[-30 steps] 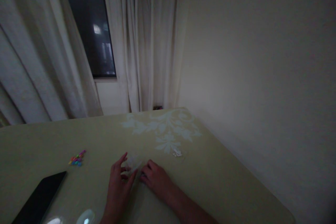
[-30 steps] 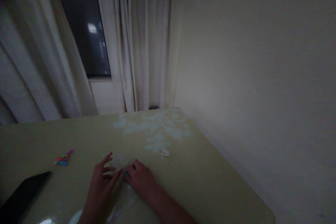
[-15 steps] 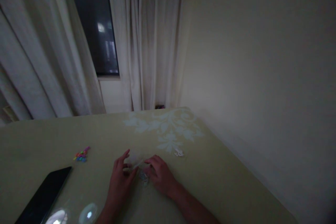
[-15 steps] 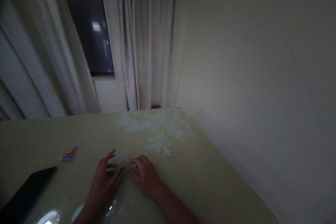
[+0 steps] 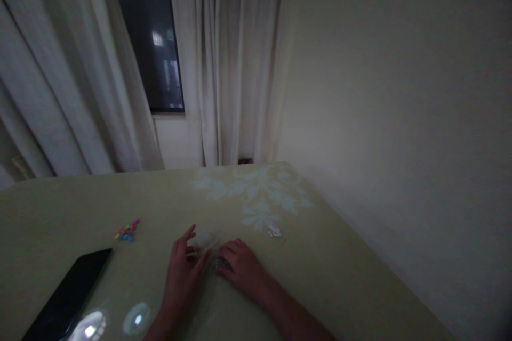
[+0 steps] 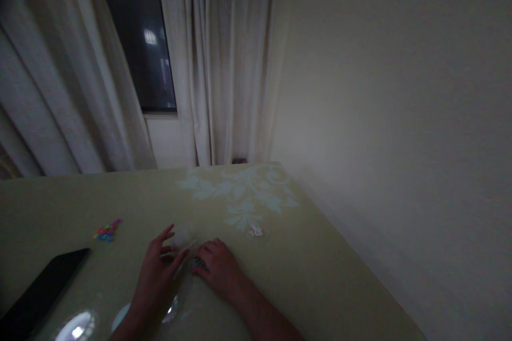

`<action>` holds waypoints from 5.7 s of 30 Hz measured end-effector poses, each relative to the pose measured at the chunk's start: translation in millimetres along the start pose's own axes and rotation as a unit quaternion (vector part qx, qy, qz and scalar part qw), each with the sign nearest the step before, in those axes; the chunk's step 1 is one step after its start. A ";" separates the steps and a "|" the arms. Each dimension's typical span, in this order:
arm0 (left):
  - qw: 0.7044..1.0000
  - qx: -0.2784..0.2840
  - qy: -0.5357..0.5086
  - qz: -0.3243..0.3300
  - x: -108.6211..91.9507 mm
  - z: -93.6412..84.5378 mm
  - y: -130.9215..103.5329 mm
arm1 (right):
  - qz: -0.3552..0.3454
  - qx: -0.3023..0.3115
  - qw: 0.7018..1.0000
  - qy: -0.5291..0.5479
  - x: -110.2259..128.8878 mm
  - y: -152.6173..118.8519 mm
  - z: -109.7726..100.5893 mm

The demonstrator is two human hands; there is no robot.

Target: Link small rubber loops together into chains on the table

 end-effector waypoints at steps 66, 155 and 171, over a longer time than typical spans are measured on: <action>0.939 0.325 0.043 -0.102 -0.4 26.1 -33.8 | 0.034 0.036 0.999 -0.011 -1.7 -27.9 -10.7; 0.951 0.298 0.069 0.052 -44.6 69.2 -46.7 | 0.083 0.047 0.992 0.081 -34.9 -55.3 -36.0; 0.967 0.213 0.130 0.055 -53.6 95.8 -23.8 | 0.133 -0.041 0.990 -0.016 -36.6 -41.5 -23.4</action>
Point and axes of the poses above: each hand's wrist, its own y-axis towards the middle knuckle, its own z-axis out of the palm, x = y × z, the point moved 9 cm from there along y, towards the middle knuckle, and after that the axes turned 8 degrees about x, right-handed, at the moved point
